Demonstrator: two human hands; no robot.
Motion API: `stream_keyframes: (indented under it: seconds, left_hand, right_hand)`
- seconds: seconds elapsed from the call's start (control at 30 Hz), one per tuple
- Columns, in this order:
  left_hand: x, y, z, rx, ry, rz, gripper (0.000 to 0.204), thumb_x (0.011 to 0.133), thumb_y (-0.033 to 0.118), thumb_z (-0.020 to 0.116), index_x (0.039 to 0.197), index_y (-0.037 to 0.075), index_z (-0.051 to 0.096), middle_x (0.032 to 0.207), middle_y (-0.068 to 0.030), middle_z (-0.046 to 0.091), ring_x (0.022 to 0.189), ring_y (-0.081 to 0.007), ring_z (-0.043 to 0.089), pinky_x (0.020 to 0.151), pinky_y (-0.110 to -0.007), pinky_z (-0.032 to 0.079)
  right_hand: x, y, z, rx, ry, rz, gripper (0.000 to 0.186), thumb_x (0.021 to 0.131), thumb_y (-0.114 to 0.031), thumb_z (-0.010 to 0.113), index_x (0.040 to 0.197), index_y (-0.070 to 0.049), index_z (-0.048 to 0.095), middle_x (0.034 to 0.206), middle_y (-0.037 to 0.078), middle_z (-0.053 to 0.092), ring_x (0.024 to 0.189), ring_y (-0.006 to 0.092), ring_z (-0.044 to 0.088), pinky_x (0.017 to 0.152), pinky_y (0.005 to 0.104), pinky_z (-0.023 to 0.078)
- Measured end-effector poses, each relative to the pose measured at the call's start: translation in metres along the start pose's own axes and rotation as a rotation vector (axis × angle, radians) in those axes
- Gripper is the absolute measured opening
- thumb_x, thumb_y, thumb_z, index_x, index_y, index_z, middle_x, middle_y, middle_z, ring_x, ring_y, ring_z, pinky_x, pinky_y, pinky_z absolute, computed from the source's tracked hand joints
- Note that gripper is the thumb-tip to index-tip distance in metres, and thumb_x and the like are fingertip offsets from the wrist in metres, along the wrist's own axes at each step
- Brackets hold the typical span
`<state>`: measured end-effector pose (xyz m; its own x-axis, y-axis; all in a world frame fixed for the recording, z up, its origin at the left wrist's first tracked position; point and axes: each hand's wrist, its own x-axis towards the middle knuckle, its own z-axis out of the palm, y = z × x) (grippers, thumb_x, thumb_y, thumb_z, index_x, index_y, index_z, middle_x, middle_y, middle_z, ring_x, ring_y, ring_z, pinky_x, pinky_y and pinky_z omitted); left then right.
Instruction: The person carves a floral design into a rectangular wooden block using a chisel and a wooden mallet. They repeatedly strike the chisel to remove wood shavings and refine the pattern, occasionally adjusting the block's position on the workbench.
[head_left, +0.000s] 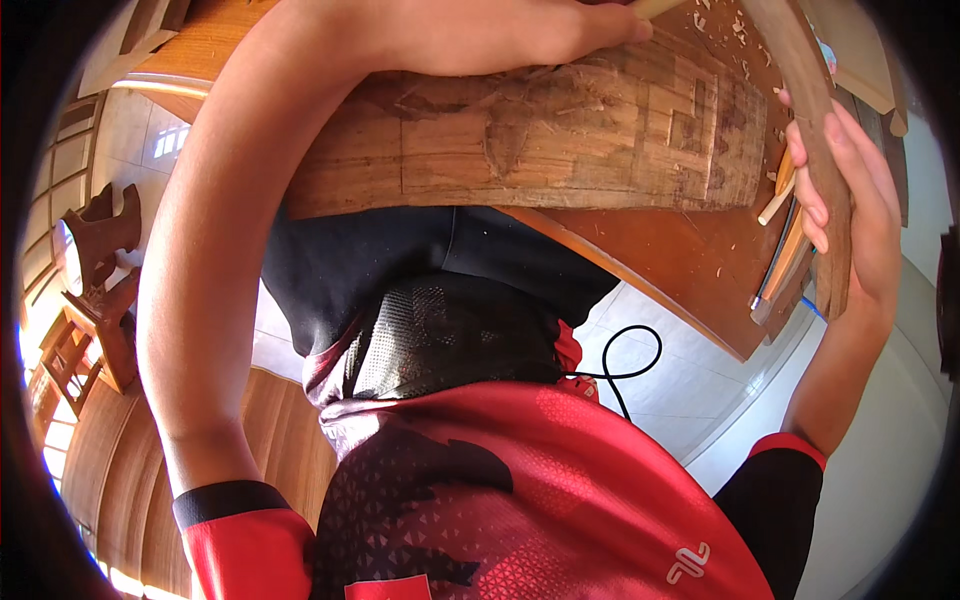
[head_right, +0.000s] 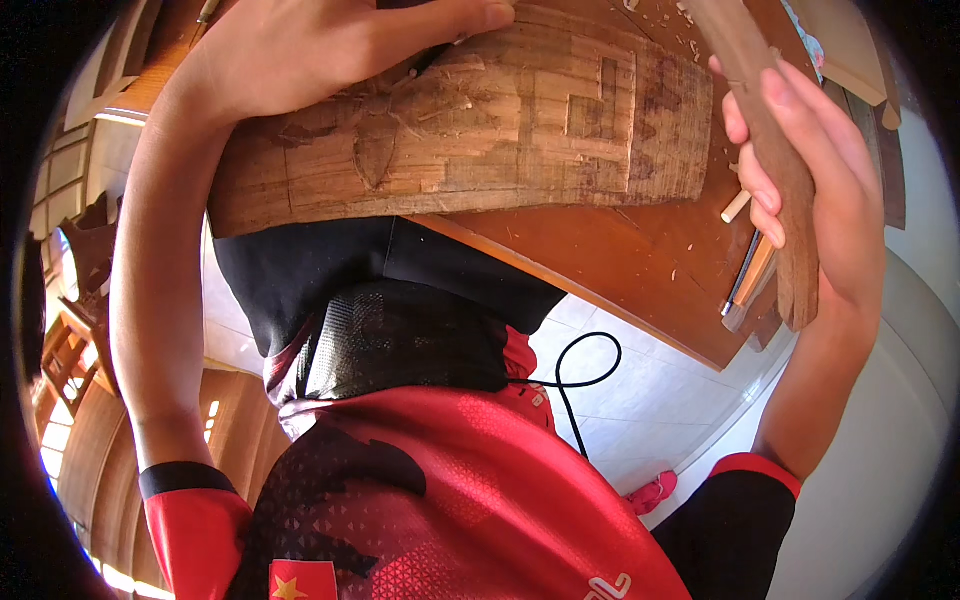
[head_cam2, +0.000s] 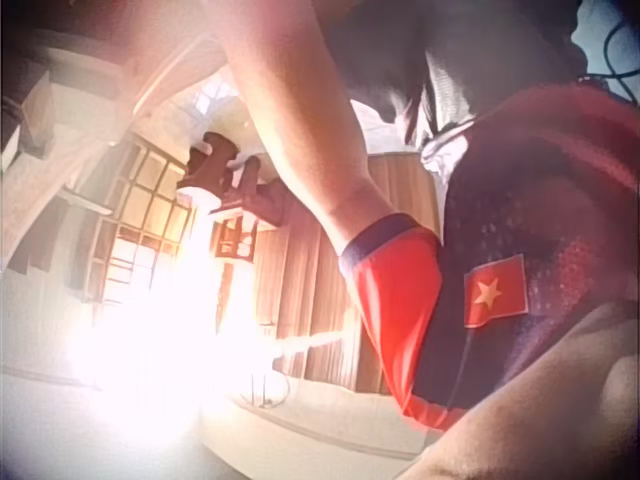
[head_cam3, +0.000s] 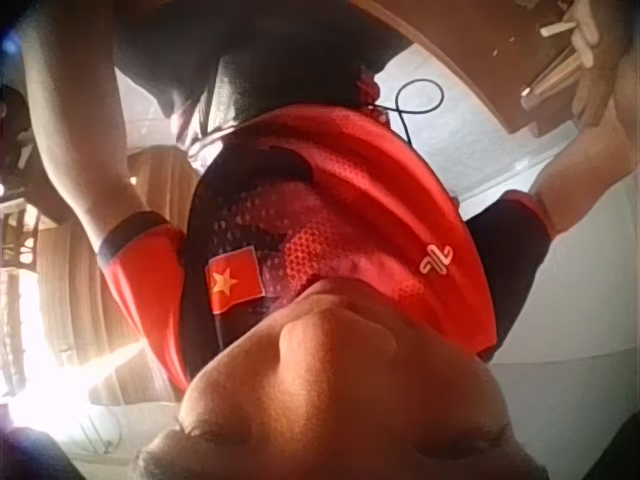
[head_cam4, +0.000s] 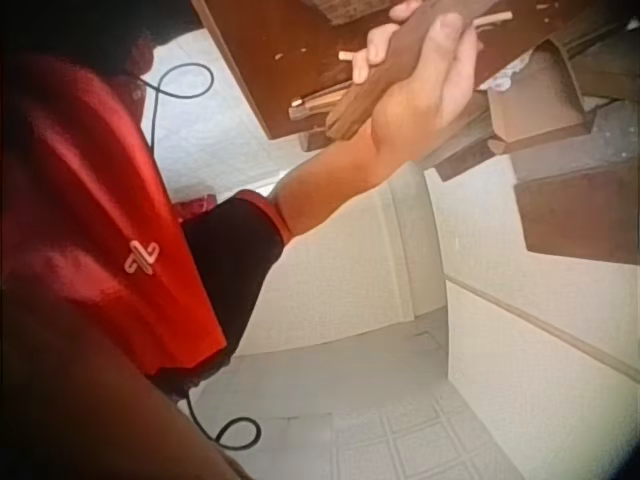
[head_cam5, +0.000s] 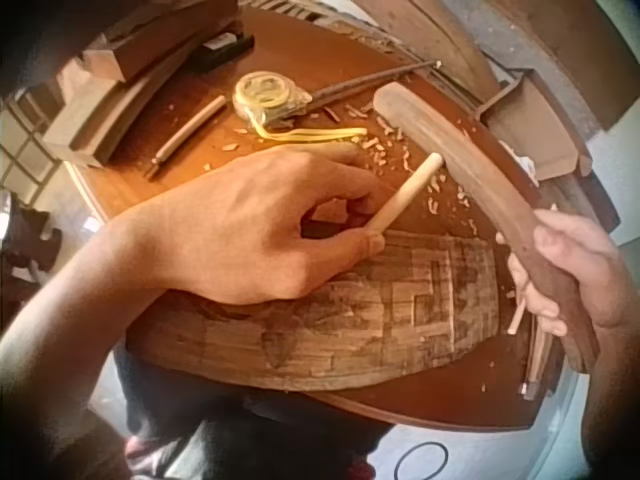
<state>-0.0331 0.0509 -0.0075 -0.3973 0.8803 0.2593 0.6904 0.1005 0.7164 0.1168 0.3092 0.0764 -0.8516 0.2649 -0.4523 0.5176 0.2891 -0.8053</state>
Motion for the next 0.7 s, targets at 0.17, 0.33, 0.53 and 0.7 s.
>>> stream_keyframes:
  seconds: [0.17, 0.33, 0.53, 0.7]
  left_hand:
    - [0.001, 0.001, -0.005, -0.008, -0.055, -0.05, 0.036, 0.098, 0.025, 0.061, 0.116, -0.005, 0.069, 0.1, -0.0192, 0.066, 0.091, -0.0292, 0.068, 0.087, -0.043, 0.055]
    - [-0.001, -0.009, 0.0, -0.051, -0.019, 0.023, 0.036, 0.098, 0.024, 0.061, 0.116, -0.006, 0.069, 0.101, -0.0191, 0.067, 0.092, -0.0292, 0.068, 0.087, -0.043, 0.055]
    - [0.0, -0.013, 0.001, -0.036, -0.033, 0.053, 0.034, 0.098, 0.022, 0.061, 0.113, -0.008, 0.068, 0.099, -0.017, 0.064, 0.087, -0.0285, 0.067, 0.083, -0.043, 0.056]
    - [-0.002, -0.015, -0.003, -0.074, -0.005, 0.174, 0.032, 0.098, 0.021, 0.061, 0.11, -0.007, 0.068, 0.098, -0.0159, 0.062, 0.085, -0.027, 0.065, 0.079, -0.043, 0.055]
  right_hand:
    - [-0.001, 0.0, -0.001, -0.002, 0.017, -0.017, 0.05, 0.109, -0.033, 0.051, 0.14, 0.006, 0.053, 0.097, 0.003, 0.055, 0.056, 0.0007, 0.042, 0.041, 0.0168, 0.035]
    - [-0.006, -0.002, 0.008, -0.03, 0.052, 0.024, 0.048, 0.109, -0.032, 0.05, 0.138, 0.005, 0.055, 0.096, 0.003, 0.056, 0.056, 0.0012, 0.042, 0.041, 0.0177, 0.034]
    - [-0.016, 0.005, 0.015, 0.081, 0.149, 0.004, 0.046, 0.108, -0.031, 0.051, 0.136, 0.006, 0.056, 0.095, 0.003, 0.057, 0.055, 0.0022, 0.041, 0.041, 0.0183, 0.033]
    - [-0.02, 0.006, 0.021, 0.17, 0.232, -0.07, 0.047, 0.108, -0.031, 0.052, 0.135, 0.007, 0.055, 0.096, 0.003, 0.055, 0.055, 0.0025, 0.042, 0.041, 0.0187, 0.034]
